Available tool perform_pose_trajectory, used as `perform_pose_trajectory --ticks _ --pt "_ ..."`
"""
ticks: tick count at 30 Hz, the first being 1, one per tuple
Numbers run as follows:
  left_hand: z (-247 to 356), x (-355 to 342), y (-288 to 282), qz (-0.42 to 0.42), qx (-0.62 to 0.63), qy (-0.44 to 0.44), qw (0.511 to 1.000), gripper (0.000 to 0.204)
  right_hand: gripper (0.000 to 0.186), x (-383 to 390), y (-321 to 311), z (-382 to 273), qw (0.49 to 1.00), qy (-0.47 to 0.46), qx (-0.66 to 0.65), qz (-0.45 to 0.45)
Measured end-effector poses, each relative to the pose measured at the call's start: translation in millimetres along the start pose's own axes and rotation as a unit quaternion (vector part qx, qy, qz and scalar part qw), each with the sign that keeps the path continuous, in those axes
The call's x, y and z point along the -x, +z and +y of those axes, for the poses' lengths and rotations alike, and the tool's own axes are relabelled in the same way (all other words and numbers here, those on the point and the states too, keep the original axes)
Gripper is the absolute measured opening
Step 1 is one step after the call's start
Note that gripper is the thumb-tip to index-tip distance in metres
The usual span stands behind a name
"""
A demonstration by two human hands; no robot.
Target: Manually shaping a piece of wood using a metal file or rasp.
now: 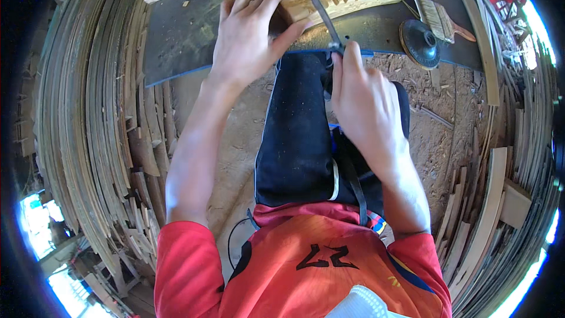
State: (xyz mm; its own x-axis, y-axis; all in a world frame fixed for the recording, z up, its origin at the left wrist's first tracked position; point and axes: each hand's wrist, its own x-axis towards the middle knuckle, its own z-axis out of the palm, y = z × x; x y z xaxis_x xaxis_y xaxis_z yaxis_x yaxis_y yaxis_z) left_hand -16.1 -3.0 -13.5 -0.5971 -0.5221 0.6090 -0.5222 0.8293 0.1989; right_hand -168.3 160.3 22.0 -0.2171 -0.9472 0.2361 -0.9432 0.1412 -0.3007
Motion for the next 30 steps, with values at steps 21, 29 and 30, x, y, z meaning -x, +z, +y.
perform_pose_trajectory --ticks 21,29,30 --pt "-6.0 -3.2 2.6 -0.011 0.015 0.014 1.0 0.064 0.022 -27.0 8.6 6.6 0.996 -0.048 -0.081 0.01" --pt "6.2 -5.3 -3.7 -0.038 0.019 -0.061 0.997 0.059 0.018 16.2 -4.5 47.7 0.895 0.08 -0.426 -0.107" --pt "5.4 -4.9 -2.8 -0.038 0.022 -0.06 0.997 0.059 0.018 15.0 -4.4 47.9 0.877 0.112 -0.453 -0.117"
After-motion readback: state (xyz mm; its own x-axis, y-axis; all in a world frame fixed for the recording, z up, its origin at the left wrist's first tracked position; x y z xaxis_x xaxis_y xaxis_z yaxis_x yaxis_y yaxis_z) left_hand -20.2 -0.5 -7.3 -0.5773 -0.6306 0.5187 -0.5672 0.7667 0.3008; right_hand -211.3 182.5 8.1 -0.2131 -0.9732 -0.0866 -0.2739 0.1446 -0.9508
